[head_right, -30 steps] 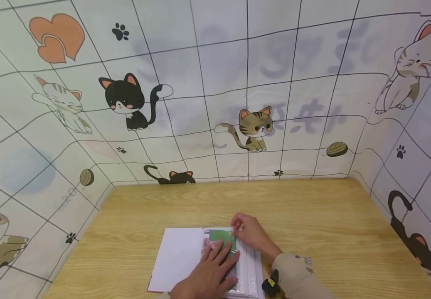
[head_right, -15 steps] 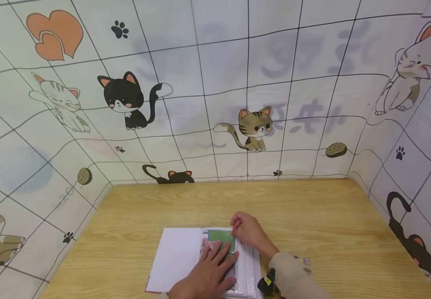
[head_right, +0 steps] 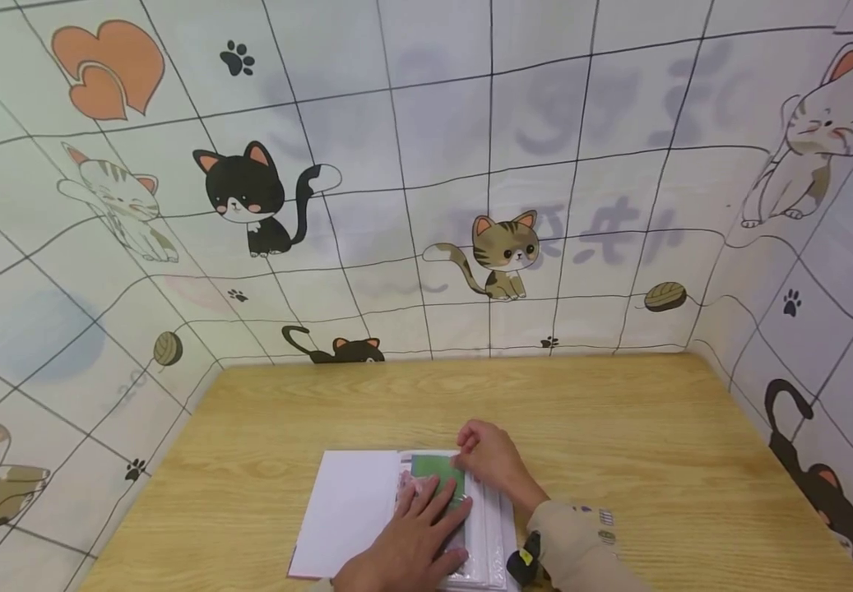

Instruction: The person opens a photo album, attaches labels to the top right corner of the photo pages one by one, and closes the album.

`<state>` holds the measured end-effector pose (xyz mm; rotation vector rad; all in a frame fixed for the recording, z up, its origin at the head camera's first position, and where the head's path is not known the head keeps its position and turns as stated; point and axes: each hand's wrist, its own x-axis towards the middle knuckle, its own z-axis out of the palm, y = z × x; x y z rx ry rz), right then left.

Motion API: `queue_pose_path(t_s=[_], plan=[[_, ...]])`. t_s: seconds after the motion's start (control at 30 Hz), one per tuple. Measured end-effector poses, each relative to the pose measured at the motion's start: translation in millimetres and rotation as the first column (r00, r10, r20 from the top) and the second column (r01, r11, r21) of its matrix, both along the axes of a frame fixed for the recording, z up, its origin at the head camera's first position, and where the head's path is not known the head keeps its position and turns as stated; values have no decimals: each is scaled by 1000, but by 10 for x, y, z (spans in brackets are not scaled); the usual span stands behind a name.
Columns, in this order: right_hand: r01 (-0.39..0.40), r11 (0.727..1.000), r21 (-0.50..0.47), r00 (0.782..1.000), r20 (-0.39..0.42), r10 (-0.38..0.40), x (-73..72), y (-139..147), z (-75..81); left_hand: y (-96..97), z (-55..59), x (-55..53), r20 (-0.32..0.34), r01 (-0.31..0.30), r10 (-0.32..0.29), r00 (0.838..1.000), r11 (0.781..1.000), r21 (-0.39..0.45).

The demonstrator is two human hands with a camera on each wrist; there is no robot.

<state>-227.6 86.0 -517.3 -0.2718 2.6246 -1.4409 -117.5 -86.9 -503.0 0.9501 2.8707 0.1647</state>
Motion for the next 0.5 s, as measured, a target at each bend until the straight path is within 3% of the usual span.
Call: queue_pose_path(t_s=[0.23, 0.5], plan=[[-18, 999, -28, 1000, 0, 18, 0, 22, -31, 1, -26, -11, 12, -2, 2, 1000, 1000, 16], [-97, 988, -122, 993, 56, 105, -3, 117, -61, 6, -34, -22, 44, -10, 9, 999, 1000, 21]])
